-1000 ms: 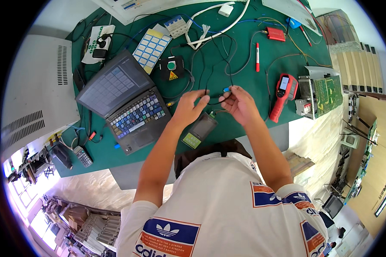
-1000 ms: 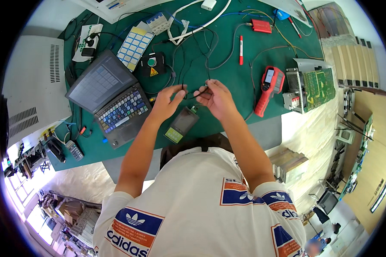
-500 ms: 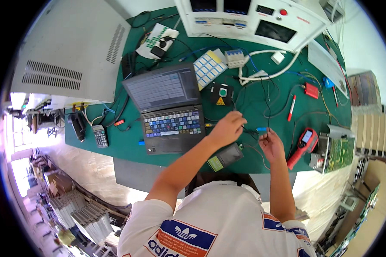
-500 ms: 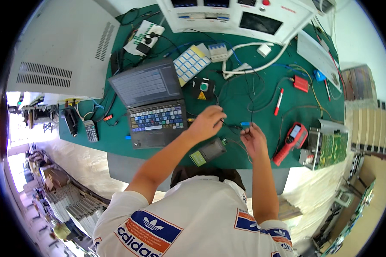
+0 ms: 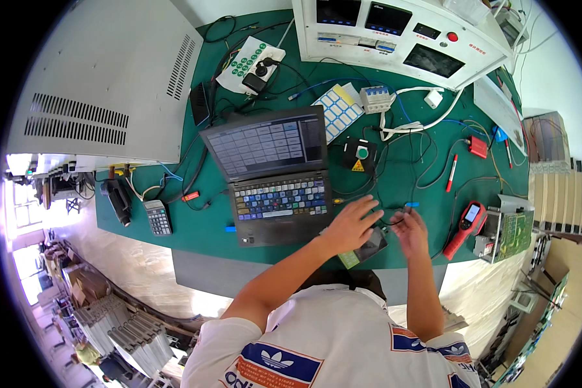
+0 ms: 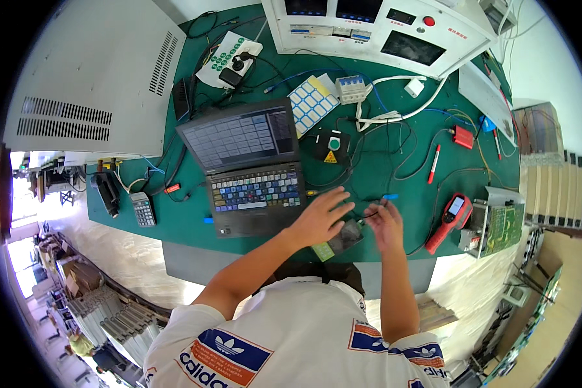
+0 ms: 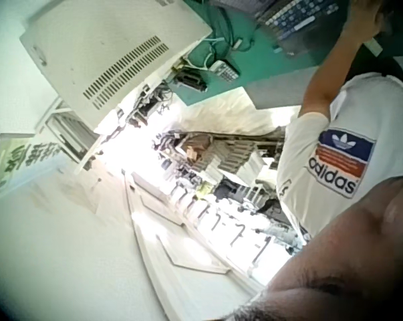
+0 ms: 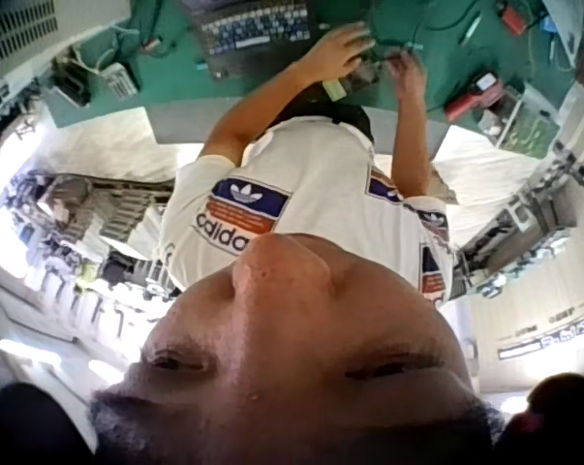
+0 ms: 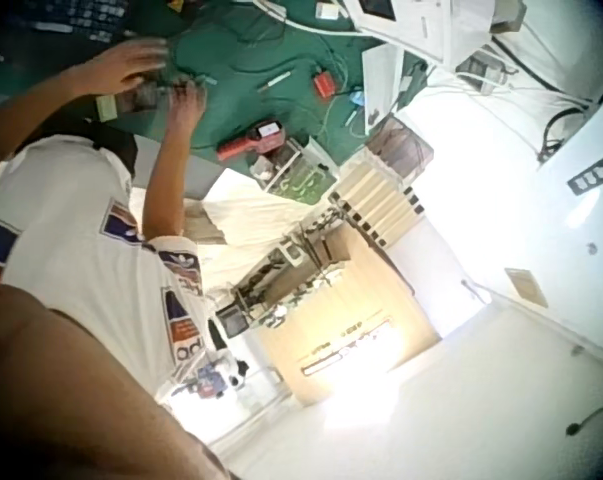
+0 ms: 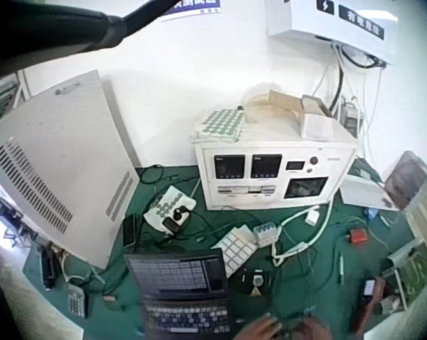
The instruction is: The person uses a thermal imaging camera and a handheld diagnostic device to check electrical components on a circuit board and a large machine, then walks to a secondary bench to handle a small component and adjust a power unit.
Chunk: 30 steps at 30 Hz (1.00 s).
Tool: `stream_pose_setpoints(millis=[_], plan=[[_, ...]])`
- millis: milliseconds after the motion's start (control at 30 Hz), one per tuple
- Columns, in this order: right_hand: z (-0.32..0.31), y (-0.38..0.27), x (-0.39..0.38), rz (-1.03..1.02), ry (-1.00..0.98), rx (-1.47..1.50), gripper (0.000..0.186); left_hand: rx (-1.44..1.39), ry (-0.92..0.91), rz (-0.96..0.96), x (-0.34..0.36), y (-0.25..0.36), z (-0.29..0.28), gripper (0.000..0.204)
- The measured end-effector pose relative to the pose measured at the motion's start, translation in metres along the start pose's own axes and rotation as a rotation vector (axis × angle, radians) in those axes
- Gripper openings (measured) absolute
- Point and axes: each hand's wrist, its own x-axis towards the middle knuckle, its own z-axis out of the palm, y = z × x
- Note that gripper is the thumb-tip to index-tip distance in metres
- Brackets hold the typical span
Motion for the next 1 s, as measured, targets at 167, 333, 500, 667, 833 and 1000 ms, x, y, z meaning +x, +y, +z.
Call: stream_pose_setpoints(millis=[167, 333, 500, 667, 833, 1000], plan=[[-0.027, 0.031, -0.033, -0.345, 0.347, -0.496, 0.046, 0.048, 0.201, -0.072, 0.017, -0.074, -0.128, 0.026], [-0.035, 0.075, -0.089, -0.253, 0.508, -0.497, 0.042, 0.254, 0.283, -0.226, 0.081, -0.213, -0.269, 0.025], [-0.013, 0.119, -0.138, -0.210, 0.556, -0.387, 0.040, 0.723, -0.260, 0.006, 0.119, -0.308, -0.278, 0.039], [0.005, 0.132, -0.163, -0.199, 0.613, -0.380, 0.040, 0.915, -0.534, -0.106, 0.146, -0.358, -0.265, 0.040], [0.012, 0.134, -0.169, -0.172, 0.688, -0.388, 0.039, 0.803, -0.681, -0.109, 0.174, -0.378, -0.285, 0.039], [0.014, 0.142, -0.168, -0.171, 0.672, -0.368, 0.041, 0.558, -0.612, -0.146, 0.171, -0.406, -0.321, 0.045]])
